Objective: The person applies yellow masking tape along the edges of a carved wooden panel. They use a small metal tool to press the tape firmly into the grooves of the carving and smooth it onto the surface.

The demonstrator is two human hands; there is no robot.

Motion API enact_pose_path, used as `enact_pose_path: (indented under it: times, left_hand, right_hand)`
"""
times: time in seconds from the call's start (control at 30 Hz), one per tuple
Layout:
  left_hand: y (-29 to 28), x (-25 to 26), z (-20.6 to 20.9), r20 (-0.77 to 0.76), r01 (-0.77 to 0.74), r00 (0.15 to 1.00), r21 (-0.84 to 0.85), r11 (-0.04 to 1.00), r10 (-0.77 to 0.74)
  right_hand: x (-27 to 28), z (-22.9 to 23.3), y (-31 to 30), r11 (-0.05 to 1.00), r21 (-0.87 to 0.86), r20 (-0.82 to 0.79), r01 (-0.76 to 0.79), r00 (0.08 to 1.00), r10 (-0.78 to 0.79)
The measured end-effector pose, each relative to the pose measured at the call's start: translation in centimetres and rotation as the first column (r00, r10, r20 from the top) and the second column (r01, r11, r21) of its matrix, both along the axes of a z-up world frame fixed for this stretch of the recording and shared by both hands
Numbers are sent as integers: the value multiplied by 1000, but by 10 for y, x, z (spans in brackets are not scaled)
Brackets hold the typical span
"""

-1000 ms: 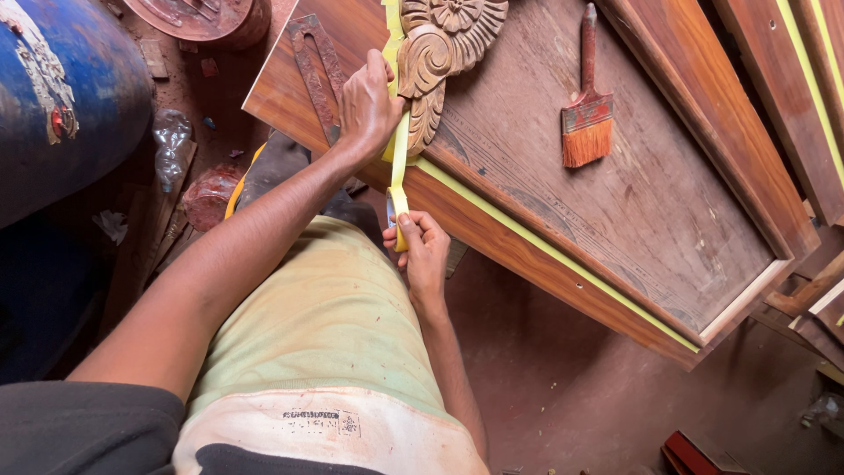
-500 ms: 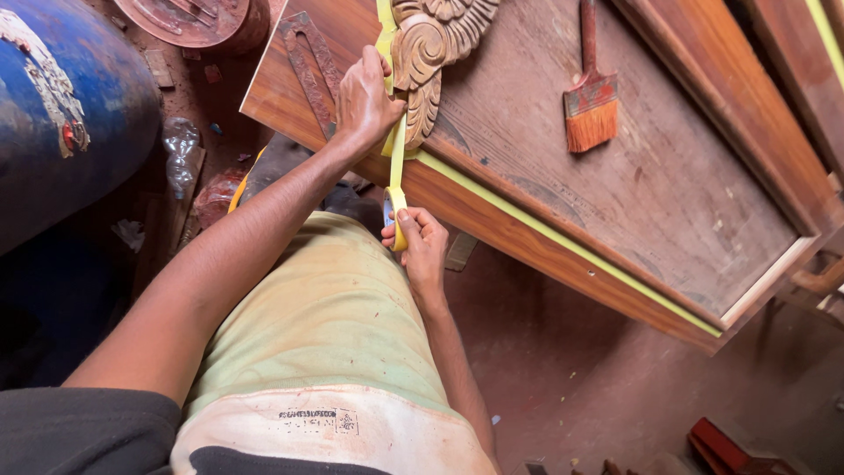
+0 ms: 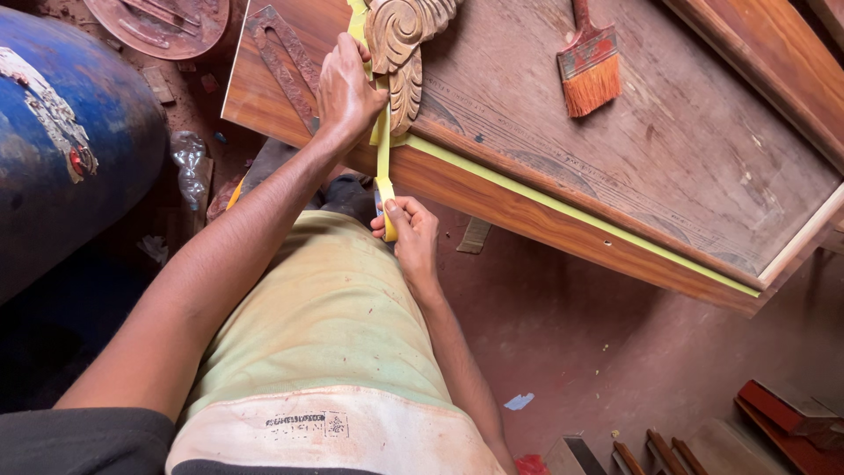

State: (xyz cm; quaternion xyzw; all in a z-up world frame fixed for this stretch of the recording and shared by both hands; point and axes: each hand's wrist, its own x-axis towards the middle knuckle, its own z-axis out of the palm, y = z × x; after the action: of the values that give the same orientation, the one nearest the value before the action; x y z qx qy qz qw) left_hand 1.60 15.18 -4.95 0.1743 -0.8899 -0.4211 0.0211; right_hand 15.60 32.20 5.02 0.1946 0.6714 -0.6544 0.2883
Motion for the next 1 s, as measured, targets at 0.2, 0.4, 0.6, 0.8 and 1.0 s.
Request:
enact_pose_path:
  times: [0.2, 0.4, 0.6, 0.8, 1.0]
  left_hand:
    - [-4, 0, 12, 28, 23, 999, 33, 999, -24]
    - [-6, 4, 19, 90, 61, 994, 56, 997, -66]
    - [-2, 5, 10, -36, 55, 998, 9, 998, -55]
    - [-4, 9, 9, -33, 85, 996, -9, 996, -85]
    - [-7, 16, 15, -79, 161, 983, -53, 986, -165]
  right_hand:
    - [2, -8, 0, 999, -53, 27, 15, 1000, -13]
    - [6, -15, 2, 996, -75, 45, 40, 998, -37]
    - [4, -19, 0, 997, -78, 38, 31, 999, -28]
    - [4, -19, -1, 995, -90, 60, 37, 998, -31]
    - [1, -18, 1, 995, -87, 67, 38, 997, -32]
